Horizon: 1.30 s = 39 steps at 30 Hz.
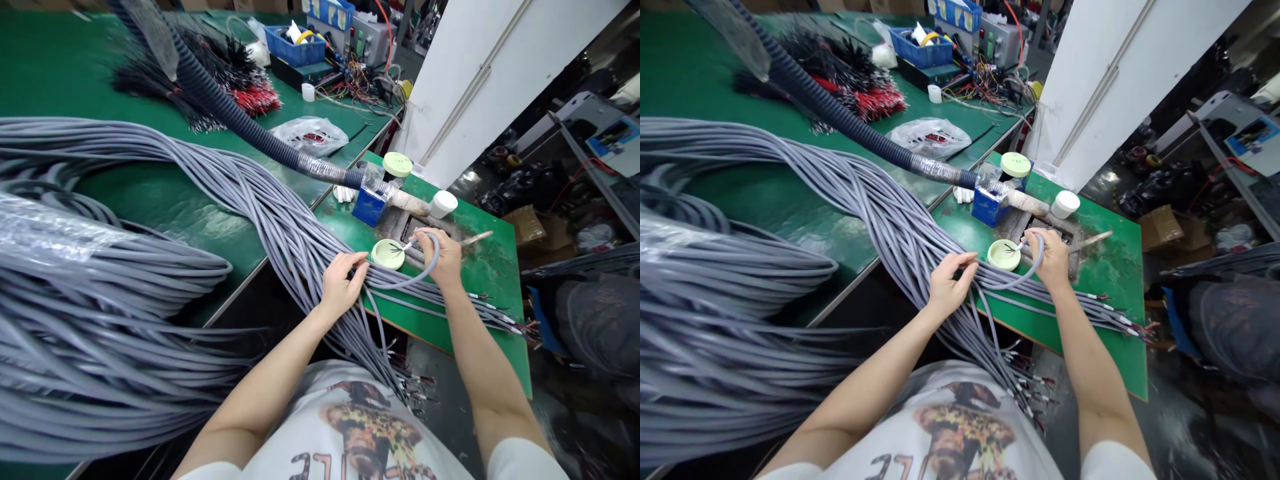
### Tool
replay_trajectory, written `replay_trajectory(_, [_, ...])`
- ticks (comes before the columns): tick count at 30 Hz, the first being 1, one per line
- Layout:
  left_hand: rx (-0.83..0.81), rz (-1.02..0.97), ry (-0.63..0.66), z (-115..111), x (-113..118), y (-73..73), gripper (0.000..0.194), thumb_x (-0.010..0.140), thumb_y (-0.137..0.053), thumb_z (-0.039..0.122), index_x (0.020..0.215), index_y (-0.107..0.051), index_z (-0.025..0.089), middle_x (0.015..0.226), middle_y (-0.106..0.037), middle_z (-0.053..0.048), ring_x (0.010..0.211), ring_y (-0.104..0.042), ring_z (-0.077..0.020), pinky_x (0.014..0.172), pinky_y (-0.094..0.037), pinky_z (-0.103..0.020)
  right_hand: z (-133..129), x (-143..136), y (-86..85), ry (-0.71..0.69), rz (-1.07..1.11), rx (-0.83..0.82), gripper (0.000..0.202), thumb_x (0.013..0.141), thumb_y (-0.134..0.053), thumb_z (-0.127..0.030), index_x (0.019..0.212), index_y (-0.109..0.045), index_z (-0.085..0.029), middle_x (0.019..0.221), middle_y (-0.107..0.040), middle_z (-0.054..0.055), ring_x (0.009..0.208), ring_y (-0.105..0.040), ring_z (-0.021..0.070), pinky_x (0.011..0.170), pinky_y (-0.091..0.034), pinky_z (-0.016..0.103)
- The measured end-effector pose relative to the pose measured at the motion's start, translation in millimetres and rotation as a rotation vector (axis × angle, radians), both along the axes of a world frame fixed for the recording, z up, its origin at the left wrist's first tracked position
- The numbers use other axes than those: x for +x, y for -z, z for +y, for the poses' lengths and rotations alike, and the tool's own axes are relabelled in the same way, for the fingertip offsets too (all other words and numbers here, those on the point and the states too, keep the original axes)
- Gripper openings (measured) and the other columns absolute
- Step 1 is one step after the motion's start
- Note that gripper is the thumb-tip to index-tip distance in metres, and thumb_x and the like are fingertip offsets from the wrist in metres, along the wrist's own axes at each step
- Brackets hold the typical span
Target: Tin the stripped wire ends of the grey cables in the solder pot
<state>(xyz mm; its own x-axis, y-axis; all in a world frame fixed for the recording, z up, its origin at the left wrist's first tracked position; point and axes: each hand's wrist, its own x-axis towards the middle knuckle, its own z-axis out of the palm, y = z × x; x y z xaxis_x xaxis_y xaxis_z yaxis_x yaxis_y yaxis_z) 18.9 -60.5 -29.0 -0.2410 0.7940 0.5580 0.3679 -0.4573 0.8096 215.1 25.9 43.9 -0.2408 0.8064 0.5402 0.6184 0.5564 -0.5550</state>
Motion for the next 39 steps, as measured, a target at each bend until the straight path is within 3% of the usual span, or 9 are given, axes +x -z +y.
replay_trajectory(8, [0.012,0.007,0.030,-1,0,4.9,0.016,0.087,-0.058,0.021,0.100,-0.067,0.019,0.084,-0.069,-0.005,0.079,-0.061,-0.0169,0.076,-0.047,-0.033,19,-9,6.5,-0.025,-0.049,-0.086,0.025,0.092,-0.050,-0.036,0.089,-0.070,-0.021,0.077,-0.074,0.002,0.074,-0.065,0.0189,0.075,-0.050,0.033])
replay_trajectory(27, [0.016,0.052,0.054,-1,0,4.5,0.016,0.086,-0.057,0.020,0.099,-0.067,0.020,0.085,-0.071,-0.005,0.081,-0.061,-0.0175,0.075,-0.044,-0.034,25,-11,16.1,-0.010,-0.171,-0.039,0.022,0.092,-0.051,-0.034,0.089,-0.070,-0.023,0.083,-0.075,0.001,0.082,-0.066,0.0209,0.078,-0.051,0.034])
replay_trajectory(32, [0.025,0.018,0.037,-1,-1,5.5,0.016,0.086,-0.058,0.021,0.098,-0.067,0.020,0.085,-0.071,-0.005,0.080,-0.061,-0.0177,0.076,-0.045,-0.034,15,-7,7.7,0.017,-0.118,-0.004,0.023,0.093,-0.050,-0.035,0.092,-0.069,-0.023,0.081,-0.075,0.002,0.081,-0.066,0.0209,0.080,-0.050,0.036])
replay_trajectory(39, [0.061,-0.007,0.006,-3,-3,6.0,0.014,0.085,-0.059,0.021,0.096,-0.068,0.021,0.086,-0.072,-0.005,0.081,-0.063,-0.0177,0.079,-0.048,-0.036,15,30,-12.9,0.236,-0.113,0.183,0.024,0.092,-0.051,-0.039,0.094,-0.069,-0.022,0.082,-0.074,0.004,0.084,-0.064,0.0222,0.082,-0.046,0.037])
